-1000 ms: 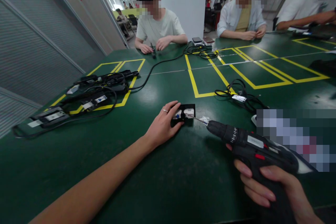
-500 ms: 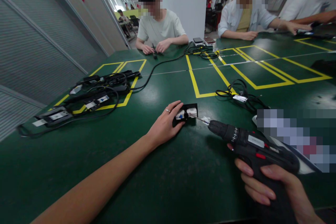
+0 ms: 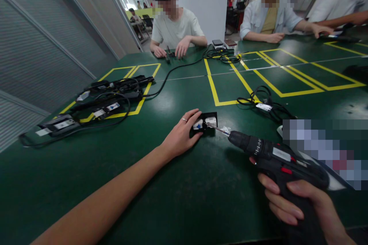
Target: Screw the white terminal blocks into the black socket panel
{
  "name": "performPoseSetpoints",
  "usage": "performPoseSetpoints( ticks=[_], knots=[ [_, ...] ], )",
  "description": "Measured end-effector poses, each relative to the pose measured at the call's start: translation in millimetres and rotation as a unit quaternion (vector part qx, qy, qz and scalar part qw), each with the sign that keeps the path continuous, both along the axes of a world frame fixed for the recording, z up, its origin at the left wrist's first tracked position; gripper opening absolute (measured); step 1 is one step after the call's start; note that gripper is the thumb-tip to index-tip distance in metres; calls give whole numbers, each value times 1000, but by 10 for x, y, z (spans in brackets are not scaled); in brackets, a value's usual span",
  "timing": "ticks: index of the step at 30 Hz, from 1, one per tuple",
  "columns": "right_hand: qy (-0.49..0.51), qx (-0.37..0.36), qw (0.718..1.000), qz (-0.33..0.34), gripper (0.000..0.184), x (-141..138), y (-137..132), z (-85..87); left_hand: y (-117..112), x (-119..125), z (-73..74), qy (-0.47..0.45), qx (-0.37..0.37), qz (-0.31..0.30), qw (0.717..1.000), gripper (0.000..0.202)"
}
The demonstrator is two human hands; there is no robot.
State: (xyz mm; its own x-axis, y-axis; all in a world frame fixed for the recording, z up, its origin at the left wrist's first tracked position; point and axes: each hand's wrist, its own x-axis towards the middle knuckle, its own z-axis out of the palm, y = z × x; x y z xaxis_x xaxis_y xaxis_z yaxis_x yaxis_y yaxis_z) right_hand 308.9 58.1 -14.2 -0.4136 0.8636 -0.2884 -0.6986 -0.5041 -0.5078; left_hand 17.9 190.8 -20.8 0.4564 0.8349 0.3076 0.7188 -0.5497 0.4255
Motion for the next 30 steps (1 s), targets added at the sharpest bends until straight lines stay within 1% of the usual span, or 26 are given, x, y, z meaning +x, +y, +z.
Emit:
performPoseSetpoints(
  ticks=[5,10,14,17,26,30],
  knots=[
    [1,-3,1000,-4,38,2,-3,-7,-5,6,-3,-1,6,0,1000,61],
    [8,1,1000,-1,31,2,4,-2,-2,3,-16,-2,9,-2,1000,61],
    [6,-2,1000,-3,36,0,3,6,-4,4,-14,0,10,-1,1000,61],
    [8,0,1000,-3,35,1,2,2,-3,6,-11,-1,11,-2,1000,61],
    [-2,-1,1000,11,52,15,8,3,0,-2,-22,7,11,-3,1000,61],
    [-8,-1,1000,9,49,8,9,18,-3,5,-24,6,8,-6,1000,61]
  ],
)
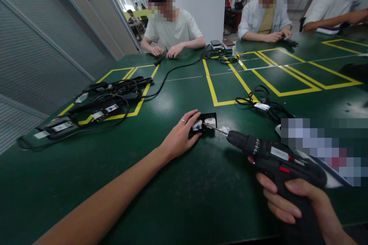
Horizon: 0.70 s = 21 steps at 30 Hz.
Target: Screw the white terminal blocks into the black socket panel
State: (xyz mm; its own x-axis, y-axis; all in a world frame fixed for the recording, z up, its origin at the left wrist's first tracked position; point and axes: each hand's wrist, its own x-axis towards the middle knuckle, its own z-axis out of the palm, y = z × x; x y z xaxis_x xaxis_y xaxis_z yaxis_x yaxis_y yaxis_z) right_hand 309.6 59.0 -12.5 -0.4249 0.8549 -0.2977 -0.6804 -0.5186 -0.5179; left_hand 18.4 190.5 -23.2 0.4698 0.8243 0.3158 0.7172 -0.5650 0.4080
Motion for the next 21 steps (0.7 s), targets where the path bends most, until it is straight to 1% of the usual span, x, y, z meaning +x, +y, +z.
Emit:
performPoseSetpoints(
  ticks=[3,6,11,13,21],
  knots=[
    [-5,-2,1000,-2,52,0,-3,6,1,4,-2,4,1,0,1000,61],
    [-4,-3,1000,-4,50,4,-5,0,1,4,-1,11,5,2,1000,61],
    [-4,-2,1000,0,63,13,-3,-38,-3,4,4,14,3,2,1000,61],
    [-5,-3,1000,1,66,15,-1,-52,-5,5,5,14,1,3,1000,61],
    [1,-2,1000,2,65,19,-1,-58,-6,10,16,17,-3,3,1000,61]
  ],
)
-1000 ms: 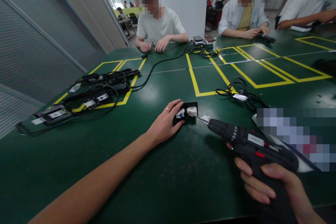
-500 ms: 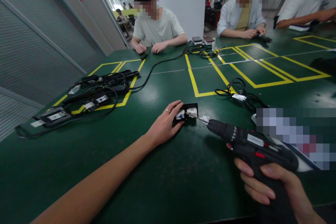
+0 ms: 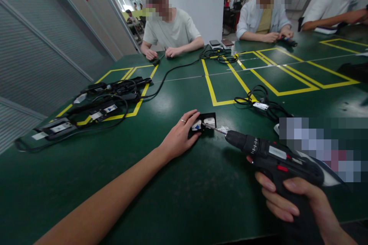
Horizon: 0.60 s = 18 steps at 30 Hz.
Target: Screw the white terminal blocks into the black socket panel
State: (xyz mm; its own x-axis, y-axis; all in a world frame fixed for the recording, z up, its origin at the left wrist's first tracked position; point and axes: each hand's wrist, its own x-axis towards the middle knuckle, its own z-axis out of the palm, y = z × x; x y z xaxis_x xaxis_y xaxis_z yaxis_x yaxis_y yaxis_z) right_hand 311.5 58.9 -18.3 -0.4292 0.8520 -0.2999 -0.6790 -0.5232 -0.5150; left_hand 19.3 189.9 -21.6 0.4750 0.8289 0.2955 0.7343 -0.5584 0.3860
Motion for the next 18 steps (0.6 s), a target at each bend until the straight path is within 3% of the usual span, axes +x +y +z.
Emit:
performPoseSetpoints(
  ticks=[18],
  knots=[
    [-21,-18,999,-28,60,-29,-12,30,3,-3,1,-1,0,-2,1000,62]
  ],
)
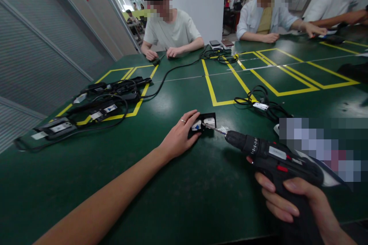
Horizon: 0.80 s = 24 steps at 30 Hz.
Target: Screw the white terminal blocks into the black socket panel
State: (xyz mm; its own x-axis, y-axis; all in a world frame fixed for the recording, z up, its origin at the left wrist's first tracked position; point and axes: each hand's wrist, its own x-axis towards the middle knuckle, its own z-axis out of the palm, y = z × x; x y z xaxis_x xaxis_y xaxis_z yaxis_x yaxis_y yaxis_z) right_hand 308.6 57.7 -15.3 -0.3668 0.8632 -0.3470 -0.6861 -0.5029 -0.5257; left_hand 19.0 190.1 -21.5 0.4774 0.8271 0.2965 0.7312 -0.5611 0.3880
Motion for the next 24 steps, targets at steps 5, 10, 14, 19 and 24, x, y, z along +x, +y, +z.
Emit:
performPoseSetpoints(
  ticks=[5,10,14,19,24],
  knots=[
    [2,-2,1000,2,62,-1,8,1,0,-2,1,1,-5,1,1000,62],
    [-1,-1,1000,1,62,-15,17,-4,2,-1,-2,-6,0,-5,1000,62],
    [0,-7,1000,0,64,-17,21,-5,2,-2,-2,-6,-2,-6,1000,62],
    [1,-12,1000,6,66,6,0,0,5,-3,-8,-5,-1,-2,1000,61],
    [-2,-6,1000,8,62,0,-2,7,-2,1,-4,-2,-4,2,1000,62]
  ],
)
